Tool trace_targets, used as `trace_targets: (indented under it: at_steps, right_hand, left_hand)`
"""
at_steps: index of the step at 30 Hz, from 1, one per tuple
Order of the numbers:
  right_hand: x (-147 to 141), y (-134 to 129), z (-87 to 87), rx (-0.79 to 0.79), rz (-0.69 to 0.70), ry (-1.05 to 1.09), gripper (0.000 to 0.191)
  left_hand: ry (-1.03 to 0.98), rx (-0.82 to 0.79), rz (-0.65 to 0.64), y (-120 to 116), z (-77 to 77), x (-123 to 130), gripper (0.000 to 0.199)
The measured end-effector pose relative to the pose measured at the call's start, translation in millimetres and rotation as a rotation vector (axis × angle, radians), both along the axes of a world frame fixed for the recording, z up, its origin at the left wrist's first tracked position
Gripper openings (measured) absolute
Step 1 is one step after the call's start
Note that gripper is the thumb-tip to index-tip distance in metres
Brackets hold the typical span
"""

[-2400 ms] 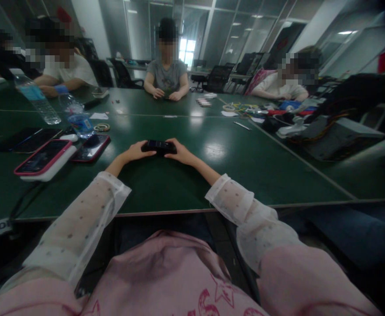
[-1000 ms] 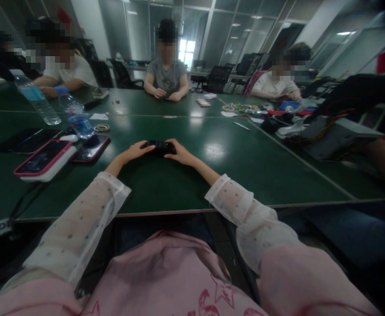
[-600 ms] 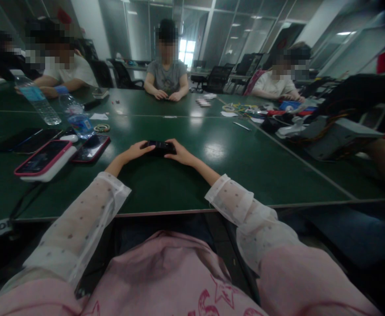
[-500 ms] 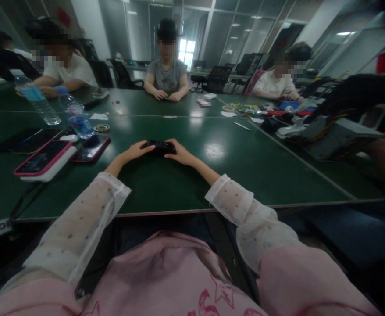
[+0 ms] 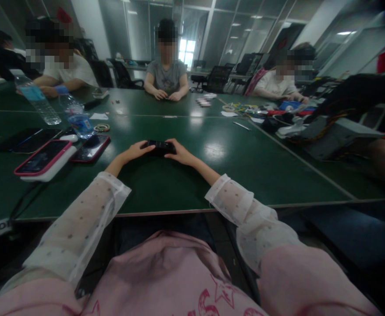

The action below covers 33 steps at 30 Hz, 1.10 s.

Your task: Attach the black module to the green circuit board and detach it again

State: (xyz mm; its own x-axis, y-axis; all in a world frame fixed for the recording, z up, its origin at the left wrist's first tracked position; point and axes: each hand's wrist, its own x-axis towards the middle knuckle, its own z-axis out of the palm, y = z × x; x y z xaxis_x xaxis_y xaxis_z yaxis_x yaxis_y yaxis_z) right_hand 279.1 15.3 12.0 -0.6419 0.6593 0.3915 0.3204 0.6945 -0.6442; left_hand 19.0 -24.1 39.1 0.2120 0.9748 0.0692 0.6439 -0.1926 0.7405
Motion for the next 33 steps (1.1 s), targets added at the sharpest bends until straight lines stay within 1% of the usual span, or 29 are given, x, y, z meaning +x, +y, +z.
trace_targets:
  at_steps: [7, 16, 26, 33]
  right_hand:
    - [0.3, -0.3, 0.6, 0.008, -0.001, -0.014, 0.056]
    - [-1.5, 1.4, -1.0, 0.044, -0.004, -0.027, 0.056]
    - [-0.9, 2.1, -4.4, 0.036, 0.008, -0.001, 0.056]
    - [-0.2, 1.6, -3.3, 0.032, 0.010, -0.007, 0.055]
  left_hand:
    - [-0.020, -0.001, -0.003, -1.4, 1.5, 0.9, 0.067]
    - [-0.011, 0.009, -0.005, 0.1, -0.4, 0.9, 0.067]
    - [0.000, -0.002, 0.004, 1.5, -1.6, -0.2, 0.067]
    - [-0.010, 0.001, -0.009, 1.3, -1.4, -0.5, 0.064]
